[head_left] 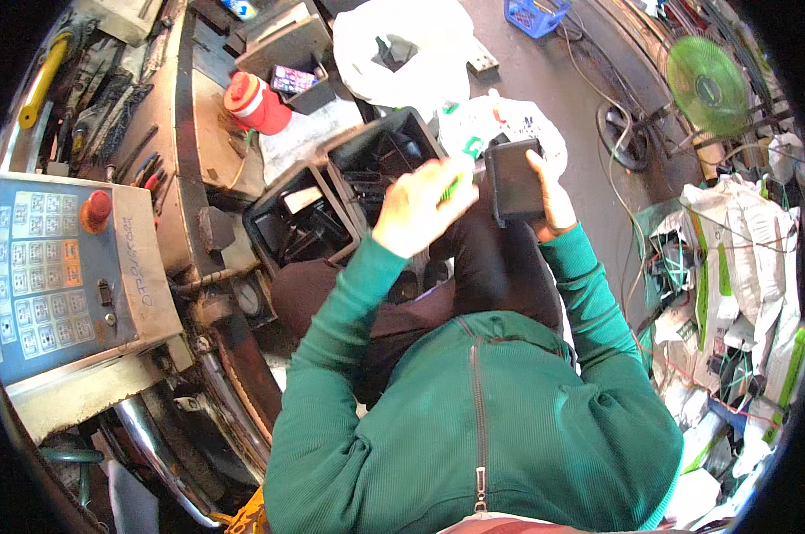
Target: The person sits in a workshop and uses a green brush to clean the surfaces of small black rectangular electronic components. They pick up each component, brush it, and place it into a nearby bin, repeating the process for several items.
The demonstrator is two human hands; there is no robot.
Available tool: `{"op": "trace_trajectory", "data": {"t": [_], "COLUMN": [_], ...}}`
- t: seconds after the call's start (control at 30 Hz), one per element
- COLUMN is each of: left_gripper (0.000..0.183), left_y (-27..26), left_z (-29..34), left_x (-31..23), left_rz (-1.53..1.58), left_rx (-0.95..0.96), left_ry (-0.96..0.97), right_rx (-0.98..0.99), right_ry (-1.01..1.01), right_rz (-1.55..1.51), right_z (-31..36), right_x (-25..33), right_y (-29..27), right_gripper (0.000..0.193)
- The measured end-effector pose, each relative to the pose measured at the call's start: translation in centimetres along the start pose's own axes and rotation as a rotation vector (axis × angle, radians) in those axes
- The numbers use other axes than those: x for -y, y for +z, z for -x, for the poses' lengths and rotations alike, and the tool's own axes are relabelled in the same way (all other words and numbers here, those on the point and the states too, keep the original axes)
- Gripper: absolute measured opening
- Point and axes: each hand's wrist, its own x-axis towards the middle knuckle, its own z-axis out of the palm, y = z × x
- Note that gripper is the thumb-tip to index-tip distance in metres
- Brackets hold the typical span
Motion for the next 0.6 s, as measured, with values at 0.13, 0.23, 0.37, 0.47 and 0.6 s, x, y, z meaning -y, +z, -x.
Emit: {"op": "trace_trajectory", "data": {"t": [0.13, 0.23, 0.37, 0.47, 0.6], "left_gripper": [0.041, 0.036, 0.029, 0.022, 0.019], "left_y": [1.3, 2.3, 3.6, 3.2, 2.9], "left_z": [5.3, 7.0, 7.6, 7.1, 6.4], "left_x": [-1.5, -2.2, -1.1, -0.7, -0.2], "left_rz": [-0.002, -0.095, -0.123, -0.177, -0.185], "left_rx": [0.097, 0.042, 0.022, 0.039, 0.061], "left_ry": [0.043, -0.063, -0.024, 0.070, 0.096], "right_rx": [-0.084, -0.071, -0.064, -0.081, -0.103], "right_ry": [0.080, 0.083, 0.020, 0.007, 0.019], "right_rz": [0.114, 0.190, 0.315, 0.313, 0.250], "right_z": [0.8, 0.8, 1.0, 0.7, 0.2], "right_x": [-2.0, -2.8, -2.7, -3.0, -3.1], "right_y": [-1.6, -1.4, 0.1, -0.1, -0.4], "right_gripper": [0.046, 0.042, 0.036, 0.034, 0.033]}}
